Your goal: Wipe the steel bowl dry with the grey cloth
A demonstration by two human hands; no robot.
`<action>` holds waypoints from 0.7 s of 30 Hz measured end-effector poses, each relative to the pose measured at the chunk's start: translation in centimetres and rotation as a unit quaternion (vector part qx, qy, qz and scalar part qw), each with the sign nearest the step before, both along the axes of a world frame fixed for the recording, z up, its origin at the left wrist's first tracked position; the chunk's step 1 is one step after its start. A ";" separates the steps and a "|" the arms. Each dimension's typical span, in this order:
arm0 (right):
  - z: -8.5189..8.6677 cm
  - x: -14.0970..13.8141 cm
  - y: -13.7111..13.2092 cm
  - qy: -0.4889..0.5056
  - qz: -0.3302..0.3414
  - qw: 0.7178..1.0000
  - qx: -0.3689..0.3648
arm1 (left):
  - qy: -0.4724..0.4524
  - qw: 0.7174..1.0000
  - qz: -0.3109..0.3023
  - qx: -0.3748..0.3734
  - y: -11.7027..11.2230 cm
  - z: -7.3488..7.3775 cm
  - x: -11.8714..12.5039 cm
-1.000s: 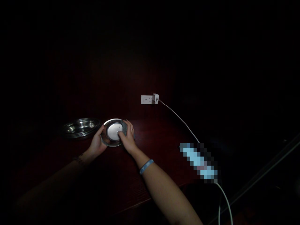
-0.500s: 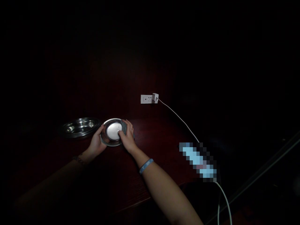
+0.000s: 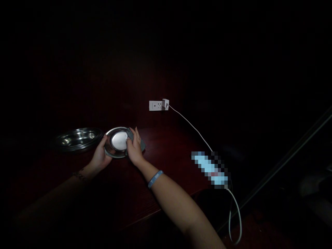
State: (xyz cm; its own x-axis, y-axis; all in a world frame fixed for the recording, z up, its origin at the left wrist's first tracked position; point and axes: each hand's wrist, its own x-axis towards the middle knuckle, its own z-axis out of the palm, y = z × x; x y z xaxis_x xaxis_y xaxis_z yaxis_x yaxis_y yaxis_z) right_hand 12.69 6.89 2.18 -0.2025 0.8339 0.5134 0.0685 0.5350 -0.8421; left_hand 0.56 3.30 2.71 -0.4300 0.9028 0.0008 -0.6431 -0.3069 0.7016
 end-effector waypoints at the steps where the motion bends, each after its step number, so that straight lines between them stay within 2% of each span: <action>1: 0.1 0.0 -0.1 -0.002 0.006 1.000 0.001 | 0.006 1.000 0.001 0.005 0.0 0.0 0.0; 8: 0.7 -0.3 -2.2 -0.031 -0.002 0.997 0.073 | 0.053 0.997 -0.015 0.050 -0.4 -0.4 0.5; 12: 0.6 -0.9 -2.9 -0.012 -0.023 0.998 0.048 | 0.121 0.991 -0.030 0.050 -0.5 -0.8 1.1; 17: 0.4 -0.8 -2.5 0.036 -0.014 0.999 0.016 | 0.255 0.966 -0.022 0.021 -0.5 -1.3 1.2; 21: 0.0 -0.5 -1.6 0.051 -0.016 0.998 0.015 | 0.270 0.962 -0.030 0.023 -0.9 -0.7 1.6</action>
State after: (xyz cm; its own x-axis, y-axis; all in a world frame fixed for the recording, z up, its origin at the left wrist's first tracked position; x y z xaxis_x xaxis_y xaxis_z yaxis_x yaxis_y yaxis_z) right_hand 12.16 5.28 2.13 -0.1201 0.8228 0.5555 0.0005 0.5596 -0.8287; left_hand 2.17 2.40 2.03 -0.3023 0.9201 0.2492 -0.2058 -0.3182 0.9254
